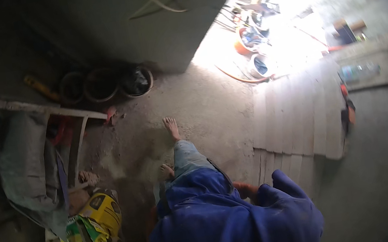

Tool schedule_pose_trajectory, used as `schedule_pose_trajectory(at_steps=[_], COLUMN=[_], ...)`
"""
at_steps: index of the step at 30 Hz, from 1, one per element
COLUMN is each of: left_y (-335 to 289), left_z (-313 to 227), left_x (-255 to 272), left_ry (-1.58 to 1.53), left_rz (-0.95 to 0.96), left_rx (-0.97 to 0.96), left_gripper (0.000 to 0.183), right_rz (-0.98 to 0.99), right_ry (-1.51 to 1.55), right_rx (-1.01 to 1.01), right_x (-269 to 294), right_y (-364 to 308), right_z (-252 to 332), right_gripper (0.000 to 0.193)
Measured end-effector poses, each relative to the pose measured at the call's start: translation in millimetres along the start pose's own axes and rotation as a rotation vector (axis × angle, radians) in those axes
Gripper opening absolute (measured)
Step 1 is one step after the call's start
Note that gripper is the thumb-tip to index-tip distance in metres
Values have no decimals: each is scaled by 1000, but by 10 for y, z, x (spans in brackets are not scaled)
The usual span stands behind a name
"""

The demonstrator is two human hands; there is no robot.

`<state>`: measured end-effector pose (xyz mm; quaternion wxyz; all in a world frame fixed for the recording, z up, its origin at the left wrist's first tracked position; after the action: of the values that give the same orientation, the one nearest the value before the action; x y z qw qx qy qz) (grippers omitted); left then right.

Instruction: The person scoops plaster from a bucket and applies it to a wall using a trowel and a smaller finishing tool. They smooth the surface, scrape excess material, and later wash their hands in a bucket of water.

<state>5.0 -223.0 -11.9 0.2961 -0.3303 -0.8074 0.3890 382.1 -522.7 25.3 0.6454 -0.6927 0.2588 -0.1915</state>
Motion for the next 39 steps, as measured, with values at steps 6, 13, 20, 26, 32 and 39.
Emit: schedule_pose_trajectory(at_steps=[6,13,20,26,32,39], left_y=[286,-204,-99,-252,-102,-1132], left_z=[135,-1314,-1547,-2261,-506,-2432], left_x=[47,-143,417,125,-1680,-2211], left_ry=[57,302,-514,176,720,1061], left_rz=[253,234,-79,-298,182,307], left_rx=[-9,-130,-131,-282,42,-573], left_gripper=[43,31,45,74,62,30], right_rz=[36,53,-808,-439,202,-86], right_ry=[458,962,88,-379,-498,-473], right_rx=[93,143,651,604,925,1154], right_x=[-231,393,1677,661,872,1484], right_y=[249,894,-596,927,442,-609], right_z=[-1069,-907,-130,-625,-504,-357], right_gripper=[82,80,76,65,43,25])
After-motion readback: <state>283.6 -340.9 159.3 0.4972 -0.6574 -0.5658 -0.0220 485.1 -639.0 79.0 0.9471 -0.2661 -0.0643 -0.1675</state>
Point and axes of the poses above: each hand's wrist, its own y-axis towards the middle knuckle, its own x-axis out of the back of the hand, z = x × y, the point moved 6 cm from there along y, towards the middle knuckle, and after that the axes turned 8 degrees about x, right-handed, at the moved point
